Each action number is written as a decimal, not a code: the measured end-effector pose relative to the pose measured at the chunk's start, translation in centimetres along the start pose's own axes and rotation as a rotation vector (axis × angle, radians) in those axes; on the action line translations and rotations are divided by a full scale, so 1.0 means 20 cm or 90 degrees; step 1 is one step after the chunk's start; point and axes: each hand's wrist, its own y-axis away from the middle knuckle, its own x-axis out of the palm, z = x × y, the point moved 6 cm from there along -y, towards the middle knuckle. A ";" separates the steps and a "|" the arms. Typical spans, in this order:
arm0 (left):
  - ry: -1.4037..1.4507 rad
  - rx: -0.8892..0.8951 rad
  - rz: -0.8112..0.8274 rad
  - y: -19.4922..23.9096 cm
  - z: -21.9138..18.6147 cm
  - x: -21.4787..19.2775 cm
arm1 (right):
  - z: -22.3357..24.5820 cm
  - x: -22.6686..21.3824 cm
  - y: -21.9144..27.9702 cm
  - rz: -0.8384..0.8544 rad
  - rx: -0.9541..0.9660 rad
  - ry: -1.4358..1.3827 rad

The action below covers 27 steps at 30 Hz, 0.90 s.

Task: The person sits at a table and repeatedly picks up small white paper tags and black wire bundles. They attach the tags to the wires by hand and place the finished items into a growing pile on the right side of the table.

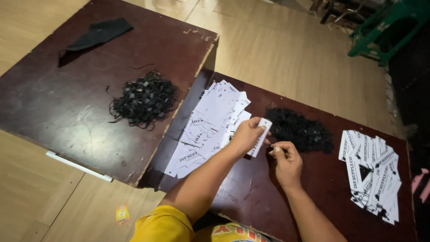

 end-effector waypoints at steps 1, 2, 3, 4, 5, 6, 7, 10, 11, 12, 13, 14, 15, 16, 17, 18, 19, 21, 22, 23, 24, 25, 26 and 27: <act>0.000 -0.004 0.004 0.00 0.00 -0.01 | -0.01 0.01 -0.01 -0.004 0.003 0.002; 0.009 0.010 0.002 0.00 -0.01 -0.01 | -0.02 0.01 0.00 -0.004 0.001 -0.007; 0.019 0.024 -0.001 0.01 -0.01 -0.01 | -0.03 0.01 0.00 -0.004 -0.001 -0.016; 0.019 0.018 0.007 0.04 -0.04 0.01 | -0.04 0.00 0.01 -0.013 0.005 -0.011; 0.030 0.031 0.013 0.08 -0.09 0.02 | -0.05 -0.01 0.01 -0.016 0.003 -0.012; 0.040 0.046 0.016 0.11 -0.14 0.03 | -0.06 0.00 0.01 -0.018 0.000 -0.016; 0.039 0.042 0.023 0.13 -0.15 0.05 | -0.03 -0.02 0.01 -0.025 0.003 -0.013; -0.031 0.031 0.018 0.14 -0.14 0.06 | 0.05 -0.03 0.00 -0.022 -0.039 -0.001; -0.193 0.059 0.021 0.13 -0.11 0.06 | 0.05 -0.04 -0.01 -0.027 -0.054 0.015; -0.355 0.086 0.021 0.11 -0.07 0.06 | 0.06 -0.04 -0.01 -0.030 -0.069 0.032; -0.356 0.087 0.017 0.10 -0.05 0.06 | 0.05 -0.05 -0.01 -0.027 -0.070 0.030; -0.425 0.103 0.034 0.08 -0.03 0.07 | 0.06 -0.05 -0.02 -0.028 -0.080 0.050; -0.494 0.118 0.051 0.07 -0.01 0.09 | 0.06 -0.06 -0.02 -0.029 -0.089 0.070; -0.494 0.118 0.048 0.09 -0.04 0.10 | 0.06 -0.06 -0.02 -0.026 -0.091 0.069; -0.513 0.143 0.077 0.12 -0.08 0.13 | 0.05 -0.06 -0.02 -0.027 -0.089 0.083; -0.532 0.169 0.107 0.15 -0.12 0.17 | 0.05 -0.07 -0.02 -0.028 -0.087 0.097; -0.533 0.169 0.105 0.15 -0.11 0.17 | 0.04 -0.07 -0.02 -0.027 -0.088 0.097; -0.546 0.186 0.107 0.15 -0.11 0.17 | 0.03 -0.07 -0.02 -0.029 -0.093 0.102; -0.547 0.187 0.103 0.15 -0.11 0.17 | 0.02 -0.07 -0.02 -0.027 -0.096 0.100; -0.537 0.176 0.103 0.14 -0.10 0.17 | 0.01 -0.07 -0.02 -0.031 -0.099 0.110; -0.526 0.164 0.103 0.14 -0.08 0.16 | 0.00 -0.07 -0.02 -0.035 -0.101 0.119; -0.527 0.165 0.098 0.15 -0.09 0.16 | -0.01 -0.06 -0.02 -0.032 -0.104 0.117; -0.504 0.146 0.099 0.15 -0.09 0.16 | -0.02 -0.06 -0.02 -0.038 -0.103 0.114; -0.480 0.127 0.100 0.16 -0.08 0.16 | -0.03 -0.06 -0.02 -0.044 -0.102 0.111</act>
